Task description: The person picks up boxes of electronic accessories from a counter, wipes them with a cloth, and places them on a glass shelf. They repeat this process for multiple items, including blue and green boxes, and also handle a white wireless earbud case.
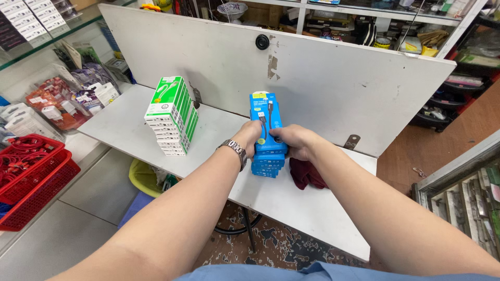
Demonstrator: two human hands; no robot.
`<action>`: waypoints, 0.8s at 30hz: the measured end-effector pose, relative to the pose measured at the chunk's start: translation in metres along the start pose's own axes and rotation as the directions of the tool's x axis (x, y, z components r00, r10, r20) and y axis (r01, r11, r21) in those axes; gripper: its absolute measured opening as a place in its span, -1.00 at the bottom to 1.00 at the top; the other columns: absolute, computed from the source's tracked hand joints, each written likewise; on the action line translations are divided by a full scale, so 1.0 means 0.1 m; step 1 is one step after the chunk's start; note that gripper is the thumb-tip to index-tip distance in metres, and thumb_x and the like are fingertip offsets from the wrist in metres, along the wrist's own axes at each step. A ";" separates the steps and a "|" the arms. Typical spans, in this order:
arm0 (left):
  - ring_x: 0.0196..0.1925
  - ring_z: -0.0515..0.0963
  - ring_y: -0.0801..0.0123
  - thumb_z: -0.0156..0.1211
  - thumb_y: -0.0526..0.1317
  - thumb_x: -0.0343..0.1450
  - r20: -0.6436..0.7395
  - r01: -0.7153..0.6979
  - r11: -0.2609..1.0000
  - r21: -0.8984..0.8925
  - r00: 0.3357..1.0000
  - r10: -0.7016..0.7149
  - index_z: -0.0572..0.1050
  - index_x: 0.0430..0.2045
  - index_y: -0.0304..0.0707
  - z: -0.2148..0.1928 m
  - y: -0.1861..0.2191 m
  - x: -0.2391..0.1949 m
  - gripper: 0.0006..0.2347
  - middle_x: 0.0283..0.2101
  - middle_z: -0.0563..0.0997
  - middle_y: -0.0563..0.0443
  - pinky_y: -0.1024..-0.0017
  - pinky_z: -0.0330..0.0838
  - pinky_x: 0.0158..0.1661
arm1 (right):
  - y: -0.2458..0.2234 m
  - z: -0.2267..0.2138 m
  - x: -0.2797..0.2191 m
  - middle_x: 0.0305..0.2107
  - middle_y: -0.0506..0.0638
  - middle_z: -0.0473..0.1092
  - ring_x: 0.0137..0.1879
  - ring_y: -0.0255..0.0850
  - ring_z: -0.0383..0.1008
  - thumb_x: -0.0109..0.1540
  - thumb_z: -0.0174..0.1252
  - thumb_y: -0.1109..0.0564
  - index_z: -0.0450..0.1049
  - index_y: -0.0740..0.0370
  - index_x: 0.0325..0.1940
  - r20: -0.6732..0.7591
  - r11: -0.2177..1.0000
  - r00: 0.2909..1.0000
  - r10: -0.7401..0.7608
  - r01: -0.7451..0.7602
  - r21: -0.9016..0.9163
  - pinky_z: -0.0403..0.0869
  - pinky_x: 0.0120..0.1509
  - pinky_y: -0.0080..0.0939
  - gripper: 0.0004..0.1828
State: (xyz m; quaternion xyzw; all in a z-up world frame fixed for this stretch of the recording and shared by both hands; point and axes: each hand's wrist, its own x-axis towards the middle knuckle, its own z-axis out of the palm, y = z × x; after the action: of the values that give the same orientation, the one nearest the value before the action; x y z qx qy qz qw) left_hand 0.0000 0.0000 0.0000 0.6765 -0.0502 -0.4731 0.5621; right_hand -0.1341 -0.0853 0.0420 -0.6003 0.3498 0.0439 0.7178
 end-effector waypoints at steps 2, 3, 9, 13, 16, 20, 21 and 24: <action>0.39 0.32 -0.23 -0.17 0.02 0.50 -0.024 -0.022 0.999 0.046 0.999 0.023 0.31 0.27 -0.15 0.02 0.19 -0.30 -0.54 0.35 0.37 -0.34 -0.51 0.02 0.24 | -0.14 -0.07 -0.07 0.27 0.28 0.36 0.37 0.10 0.41 0.37 0.03 0.01 0.25 0.44 0.42 0.038 0.999 0.998 -0.039 0.040 -0.016 0.34 0.42 0.26 -0.39; 0.40 0.27 -0.25 -0.16 0.02 0.51 -0.036 -0.030 0.997 0.069 0.999 0.033 0.30 0.27 -0.16 0.03 0.27 -0.43 -0.55 0.36 0.34 -0.35 -0.51 -0.05 0.26 | -0.19 -0.06 -0.10 0.25 0.29 0.40 0.34 0.08 0.45 0.37 0.03 0.01 0.26 0.47 0.40 0.059 0.998 0.997 -0.056 0.057 -0.023 0.36 0.41 0.23 -0.39; 0.42 0.29 0.14 -0.04 -0.20 0.39 0.061 -0.439 0.898 0.035 0.898 0.437 -0.25 0.48 -0.06 -0.02 0.39 -0.73 -0.27 0.44 0.21 -0.25 0.25 0.19 0.30 | -0.25 0.00 -0.23 0.17 0.15 0.39 0.29 -0.08 0.40 0.21 0.12 0.34 0.14 0.25 0.41 0.007 0.843 0.854 -0.520 0.514 -0.155 0.34 0.42 -0.01 -0.33; 0.36 0.34 0.19 -0.09 -0.31 0.26 0.117 -0.599 0.788 0.143 0.801 0.587 -0.25 0.50 0.06 -0.09 -0.01 -0.64 -0.18 0.46 0.21 -0.10 0.36 0.25 0.24 | 0.12 0.10 -0.32 0.20 0.13 0.35 0.30 -0.08 0.35 0.19 0.06 0.37 0.04 0.13 0.50 -0.013 0.800 0.819 -0.574 0.558 -0.221 0.33 0.38 -0.03 -0.20; 0.37 0.32 0.23 -0.11 -0.34 0.26 0.112 -0.582 0.796 0.169 0.813 0.571 -0.31 0.50 0.10 -0.14 -0.28 -0.58 -0.16 0.48 0.16 -0.06 0.38 0.24 0.25 | 0.29 0.20 -0.34 0.30 0.05 0.26 0.40 -0.20 0.26 0.22 0.03 0.33 -0.10 0.00 0.56 0.032 0.790 0.824 -0.565 0.552 -0.264 0.24 0.44 -0.11 -0.14; 0.34 0.36 0.23 -0.08 -0.32 0.31 0.100 -0.567 0.807 0.163 0.824 0.558 -0.35 0.49 0.08 -0.12 -0.22 -0.58 -0.18 0.47 0.16 -0.05 0.36 0.25 0.26 | 0.18 0.20 -0.33 0.26 0.08 0.34 0.35 -0.17 0.35 0.26 0.04 0.21 -0.01 0.01 0.55 -0.011 0.808 0.855 -0.518 0.485 -0.333 0.30 0.41 -0.10 -0.23; 0.31 0.42 0.20 -0.06 -0.30 0.32 0.102 -0.556 0.819 0.141 0.831 0.547 -0.35 0.48 0.07 -0.12 -0.15 -0.60 -0.18 0.45 0.21 -0.05 0.35 0.28 0.25 | 0.11 0.18 -0.33 0.24 0.10 0.36 0.33 -0.15 0.37 0.25 0.05 0.19 0.03 0.04 0.54 -0.002 0.793 0.847 -0.532 0.497 -0.353 0.32 0.41 -0.10 -0.24; 0.19 0.40 0.28 -0.08 -0.27 0.31 0.139 -0.410 0.909 0.079 0.907 0.397 -0.08 0.45 0.20 -0.21 0.05 -0.73 -0.29 0.30 0.34 -0.08 0.19 0.34 0.18 | -0.11 0.08 -0.33 0.24 0.08 0.22 0.28 -0.11 0.34 0.25 0.12 0.08 0.03 0.11 0.51 0.014 0.716 0.824 -0.566 0.500 -0.488 0.33 0.38 -0.07 -0.23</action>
State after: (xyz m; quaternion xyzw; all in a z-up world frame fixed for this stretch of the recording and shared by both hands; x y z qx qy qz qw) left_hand -0.0229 0.0574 0.0450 0.6508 -0.2480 -0.3831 0.6068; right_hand -0.1505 -0.0696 0.0697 -0.8327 0.1883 -0.1224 0.5060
